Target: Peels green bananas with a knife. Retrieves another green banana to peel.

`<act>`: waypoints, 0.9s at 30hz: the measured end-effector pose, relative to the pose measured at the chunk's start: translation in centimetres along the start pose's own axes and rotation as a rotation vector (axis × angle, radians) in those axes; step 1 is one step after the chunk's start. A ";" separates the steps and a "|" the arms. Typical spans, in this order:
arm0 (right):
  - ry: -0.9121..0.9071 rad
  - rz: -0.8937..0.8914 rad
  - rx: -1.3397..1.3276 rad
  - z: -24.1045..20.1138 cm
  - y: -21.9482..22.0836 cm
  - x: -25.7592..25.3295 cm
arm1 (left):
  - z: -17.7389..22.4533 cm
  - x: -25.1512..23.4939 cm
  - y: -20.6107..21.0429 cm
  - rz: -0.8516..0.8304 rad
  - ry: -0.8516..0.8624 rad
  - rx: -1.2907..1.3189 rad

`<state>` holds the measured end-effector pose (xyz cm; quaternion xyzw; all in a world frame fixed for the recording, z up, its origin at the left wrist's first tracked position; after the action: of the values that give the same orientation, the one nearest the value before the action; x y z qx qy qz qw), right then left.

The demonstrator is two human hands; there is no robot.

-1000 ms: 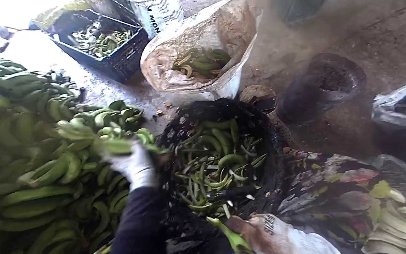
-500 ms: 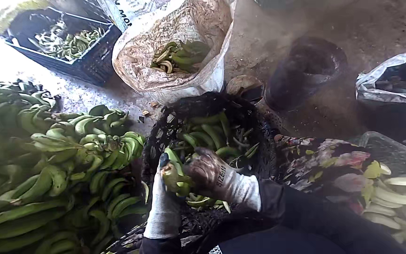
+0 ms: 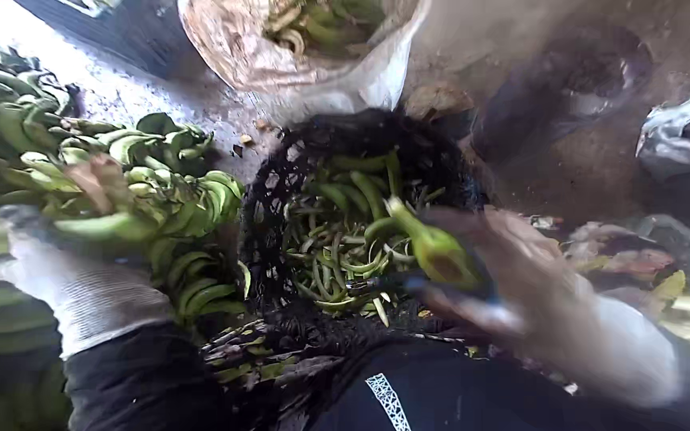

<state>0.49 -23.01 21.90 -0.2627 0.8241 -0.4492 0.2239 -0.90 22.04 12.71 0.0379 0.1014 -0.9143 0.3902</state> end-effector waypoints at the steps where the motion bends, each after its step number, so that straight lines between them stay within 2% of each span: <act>1: -0.013 0.026 0.036 0.4 0.6 -2.1 | 1.2 1.0 2.1 0.018 -0.228 0.102; 2: 0.011 0.004 0.099 1.2 2.0 -4.2 | 1.0 1.1 3.0 -0.104 -0.282 0.166; 3: 0.089 -0.083 0.153 2.6 4.5 -5.7 | -0.9 0.5 2.6 -0.288 -0.235 0.246; 5: 0.279 -0.376 0.180 6.3 11.7 -6.2 | -5.8 -0.7 0.6 -0.760 -0.019 0.433; 6: 0.341 -0.565 0.171 8.1 15.9 -5.2 | -6.7 -0.1 0.5 -0.714 -0.055 0.535; 8: 0.424 -1.005 0.172 10.6 24.4 -1.2 | -7.0 1.9 2.9 -0.499 -0.258 0.772; 9: 0.443 -1.154 0.188 11.2 27.5 0.8 | -7.5 2.8 4.2 -0.471 -0.323 0.924; 11: 0.460 -1.241 0.222 12.2 30.7 2.7 | -7.8 4.7 6.9 -0.460 -0.401 1.049; 13: 0.463 -1.176 0.136 12.3 29.4 1.1 | -7.5 5.9 8.4 -0.328 -0.446 0.982; 15: 0.439 -1.035 -0.038 11.8 25.7 -1.0 | -7.2 6.4 9.0 -0.225 -0.457 0.935; 19: 0.392 -0.467 -0.677 8.7 15.9 -2.8 | -4.9 5.8 10.2 -0.168 -0.360 0.843; 21: 0.356 -0.285 -0.841 7.2 13.2 -2.3 | -3.3 6.4 11.0 -0.133 -0.312 0.818; 23: 0.333 -0.202 -0.830 6.2 11.9 -1.6 | -2.0 7.4 11.8 -0.090 -0.295 0.790; 27: 0.337 -0.199 -0.686 5.2 11.8 -0.7 | -0.6 8.6 12.4 -0.200 -0.122 0.692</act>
<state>1.41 -20.39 9.28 -0.3234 0.9220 -0.2043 -0.0600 2.08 7.72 8.96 0.1031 -0.2344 -0.9287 0.2681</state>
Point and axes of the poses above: each hand's wrist, its own x-axis away from the middle knuckle, its own y-axis out of the palm, z = x × y, the point moved 9 cm from there along -x, towards the middle knuckle, and after that the axes turned 14 degrees about -z, right-handed, at the moved point
